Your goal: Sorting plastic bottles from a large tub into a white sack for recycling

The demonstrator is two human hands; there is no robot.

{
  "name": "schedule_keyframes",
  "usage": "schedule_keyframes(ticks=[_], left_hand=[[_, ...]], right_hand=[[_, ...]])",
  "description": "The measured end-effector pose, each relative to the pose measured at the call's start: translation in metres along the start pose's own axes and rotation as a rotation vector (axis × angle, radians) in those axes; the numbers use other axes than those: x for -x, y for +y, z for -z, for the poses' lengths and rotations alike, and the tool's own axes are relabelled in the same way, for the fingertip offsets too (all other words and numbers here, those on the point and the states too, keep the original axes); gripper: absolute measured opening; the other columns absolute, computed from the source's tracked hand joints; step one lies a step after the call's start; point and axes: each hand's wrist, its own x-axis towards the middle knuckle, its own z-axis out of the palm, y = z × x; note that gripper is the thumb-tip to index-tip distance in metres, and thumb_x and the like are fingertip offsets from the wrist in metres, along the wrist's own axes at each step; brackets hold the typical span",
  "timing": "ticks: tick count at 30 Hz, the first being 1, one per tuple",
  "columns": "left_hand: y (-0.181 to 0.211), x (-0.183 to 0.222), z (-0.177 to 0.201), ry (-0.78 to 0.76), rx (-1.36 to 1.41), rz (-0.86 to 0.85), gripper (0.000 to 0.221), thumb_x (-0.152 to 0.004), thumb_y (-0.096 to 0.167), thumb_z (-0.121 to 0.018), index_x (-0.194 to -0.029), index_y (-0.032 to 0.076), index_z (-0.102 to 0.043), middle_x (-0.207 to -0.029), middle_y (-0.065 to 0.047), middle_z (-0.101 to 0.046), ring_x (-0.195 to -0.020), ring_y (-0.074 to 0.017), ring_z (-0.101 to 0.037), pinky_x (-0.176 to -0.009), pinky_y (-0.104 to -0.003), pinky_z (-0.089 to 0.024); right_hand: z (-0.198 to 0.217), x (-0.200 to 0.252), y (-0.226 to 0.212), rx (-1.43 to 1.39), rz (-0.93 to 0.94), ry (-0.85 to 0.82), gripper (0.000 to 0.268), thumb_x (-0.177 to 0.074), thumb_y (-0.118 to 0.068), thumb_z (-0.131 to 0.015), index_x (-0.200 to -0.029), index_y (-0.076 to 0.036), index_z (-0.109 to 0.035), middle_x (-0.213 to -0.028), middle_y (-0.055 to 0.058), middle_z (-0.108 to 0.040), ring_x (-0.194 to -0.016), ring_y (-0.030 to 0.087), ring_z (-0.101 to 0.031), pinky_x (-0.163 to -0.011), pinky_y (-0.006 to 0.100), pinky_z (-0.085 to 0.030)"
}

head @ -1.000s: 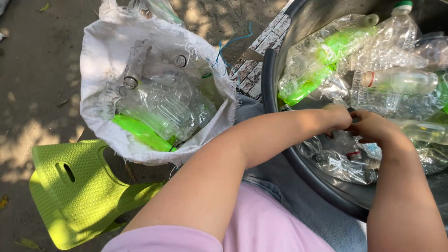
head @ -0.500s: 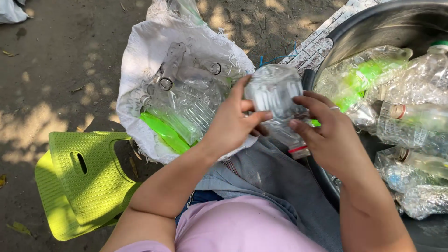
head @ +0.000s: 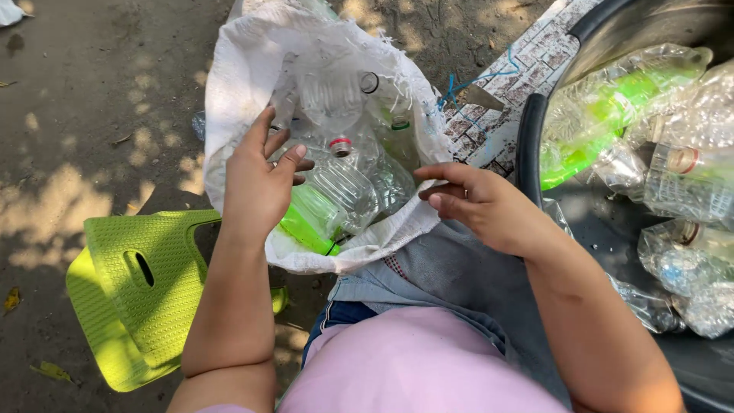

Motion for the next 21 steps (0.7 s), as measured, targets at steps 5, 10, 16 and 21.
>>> schedule_keyframes(ticks=[5, 10, 16, 21], left_hand=[[0.029, 0.015, -0.048, -0.078, -0.258, -0.325, 0.069, -0.087, 0.002, -0.074, -0.149, 0.001, -0.044, -0.137, -0.022, -0.065, -0.086, -0.0181, -0.077, -0.068, -0.027, -0.06], [0.057, 0.036, -0.121, -0.376, -0.235, -0.542, 0.065, -0.087, 0.006, -0.074, -0.147, 0.002, -0.048, -0.137, -0.015, -0.065, -0.101, -0.0213, -0.073, -0.084, -0.031, -0.061], [0.072, 0.057, -0.232, -0.648, -0.312, -0.843, 0.058, -0.093, 0.016, -0.072, -0.145, 0.004, -0.048, -0.14, -0.014, -0.058, -0.115, -0.027, -0.067, -0.101, -0.038, -0.054], [0.045, 0.058, -0.352, -0.905, -0.639, -0.894, 0.054, -0.091, 0.024, -0.071, -0.138, 0.003, -0.053, -0.119, -0.015, -0.062, -0.098, -0.037, -0.069, -0.085, -0.049, -0.053]], right_hand=[[0.072, 0.1, -0.031, 0.068, -0.082, 0.071, 0.05, -0.088, -0.008, -0.064, -0.138, -0.004, -0.068, -0.124, 0.012, -0.08, -0.115, 0.02, -0.077, -0.092, 0.035, -0.06], [0.178, 0.169, 0.041, -0.018, -0.018, 0.379, 0.052, -0.096, 0.0, -0.042, -0.147, 0.007, -0.044, -0.146, 0.025, -0.056, -0.128, 0.04, -0.061, -0.098, 0.052, -0.054], [0.243, 0.205, 0.175, -0.136, -0.09, 0.833, 0.032, -0.113, -0.014, -0.054, -0.143, -0.003, -0.053, -0.136, 0.013, -0.061, -0.12, 0.029, -0.067, -0.095, 0.038, -0.058], [0.227, 0.167, 0.179, 0.133, -0.339, 0.848, 0.03, -0.107, -0.012, -0.065, -0.133, 0.003, -0.063, -0.114, 0.016, -0.071, -0.104, 0.024, -0.07, -0.083, 0.035, -0.057]])
